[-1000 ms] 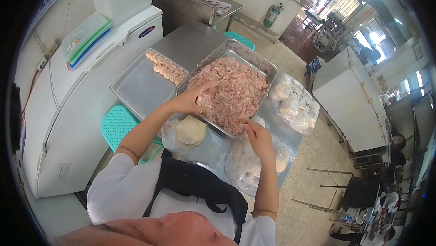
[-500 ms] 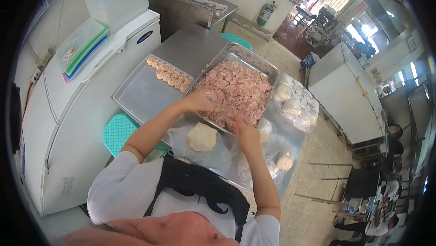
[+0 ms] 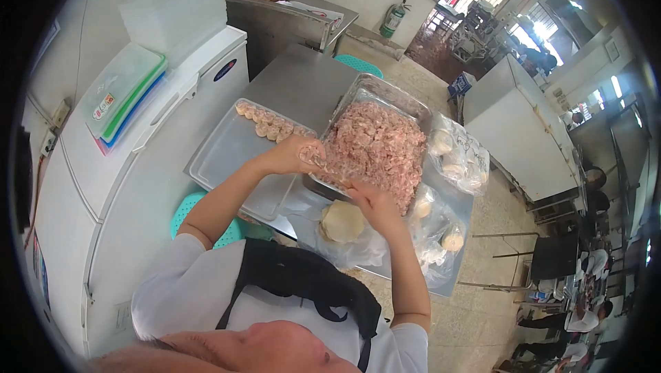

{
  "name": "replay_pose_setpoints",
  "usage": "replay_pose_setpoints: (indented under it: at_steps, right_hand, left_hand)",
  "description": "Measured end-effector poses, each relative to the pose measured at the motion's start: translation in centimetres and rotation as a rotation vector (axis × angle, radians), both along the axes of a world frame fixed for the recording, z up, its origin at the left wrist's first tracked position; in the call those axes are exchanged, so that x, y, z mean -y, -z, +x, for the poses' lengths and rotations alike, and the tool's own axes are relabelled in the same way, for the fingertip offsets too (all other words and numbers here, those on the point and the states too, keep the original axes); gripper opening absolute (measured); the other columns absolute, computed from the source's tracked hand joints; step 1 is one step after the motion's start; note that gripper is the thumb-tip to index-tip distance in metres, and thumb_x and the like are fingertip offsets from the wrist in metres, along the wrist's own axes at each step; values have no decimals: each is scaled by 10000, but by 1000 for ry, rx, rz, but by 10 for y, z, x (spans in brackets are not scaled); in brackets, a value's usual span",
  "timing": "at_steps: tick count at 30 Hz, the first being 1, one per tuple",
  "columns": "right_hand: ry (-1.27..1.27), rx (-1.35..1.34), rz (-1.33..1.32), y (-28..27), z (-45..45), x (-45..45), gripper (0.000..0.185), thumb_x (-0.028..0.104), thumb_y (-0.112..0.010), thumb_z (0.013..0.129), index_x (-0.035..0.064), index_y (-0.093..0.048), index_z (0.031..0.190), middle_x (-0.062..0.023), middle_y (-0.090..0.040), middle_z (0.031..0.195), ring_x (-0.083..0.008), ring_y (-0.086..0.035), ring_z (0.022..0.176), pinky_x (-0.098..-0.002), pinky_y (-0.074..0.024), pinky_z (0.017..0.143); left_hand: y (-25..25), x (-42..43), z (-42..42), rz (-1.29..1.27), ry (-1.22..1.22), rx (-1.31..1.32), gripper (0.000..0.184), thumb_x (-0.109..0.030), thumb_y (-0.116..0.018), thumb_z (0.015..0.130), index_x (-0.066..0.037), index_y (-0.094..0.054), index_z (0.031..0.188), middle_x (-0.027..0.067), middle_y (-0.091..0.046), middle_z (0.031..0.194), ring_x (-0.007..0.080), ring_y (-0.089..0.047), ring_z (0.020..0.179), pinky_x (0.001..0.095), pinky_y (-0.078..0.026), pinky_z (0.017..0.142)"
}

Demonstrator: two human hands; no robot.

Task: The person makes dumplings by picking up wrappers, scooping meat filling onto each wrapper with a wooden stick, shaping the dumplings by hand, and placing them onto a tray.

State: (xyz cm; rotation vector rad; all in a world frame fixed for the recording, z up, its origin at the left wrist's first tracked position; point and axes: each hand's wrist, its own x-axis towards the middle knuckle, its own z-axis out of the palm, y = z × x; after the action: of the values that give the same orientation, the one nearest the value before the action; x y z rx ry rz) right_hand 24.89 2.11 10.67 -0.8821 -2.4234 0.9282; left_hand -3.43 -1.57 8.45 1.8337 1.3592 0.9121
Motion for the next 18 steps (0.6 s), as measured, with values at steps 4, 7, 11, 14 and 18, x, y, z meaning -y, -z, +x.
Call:
replay_pose_setpoints:
  at_steps: [4,7,11,14,18]
  right_hand:
    - [105,149,296,-31,-20,16,259,234,-607,937,54,-679,1108,-181,-680,920,-368,-657,812,-418,-525,704]
    - [99,139,357,-11,-43,30,237,235,-593,943,67,-676,1089,-183,-675,948,-377,-653,805,-440,-523,699]
    - [47,37,254,23,-54,17,264,236,-581,956,82,-660,1154,-185,-685,956,-341,-672,822,-408,-525,715]
    - [138,4,61,42,-39,1,288,231,-571,972,74,-646,1201,-118,-674,841,-218,-646,731,-329,-499,658]
    - [358,-204,-431,43,-12,-2,295,228,-549,996,44,-646,1205,30,-509,641,-38,-434,565,-202,-348,514]
  left_hand:
    - [30,5,-26,187,-146,-20,449,-288,-826,736,-59,-666,1088,110,-688,966,237,-637,888,342,-490,819]
    - [29,7,-44,129,-114,-23,457,-302,-828,741,-28,-658,1065,119,-679,950,227,-629,861,344,-494,803]
    - [33,12,-62,60,-44,73,504,-331,-830,741,-14,-644,1085,141,-673,968,218,-630,878,329,-496,824]
    - [33,24,-84,26,-84,104,544,-328,-831,739,-29,-621,1141,141,-662,1027,206,-626,908,322,-497,830]
    - [77,26,-148,-28,-351,160,583,-281,-821,722,-48,-582,1200,139,-642,1105,224,-621,988,335,-492,858]
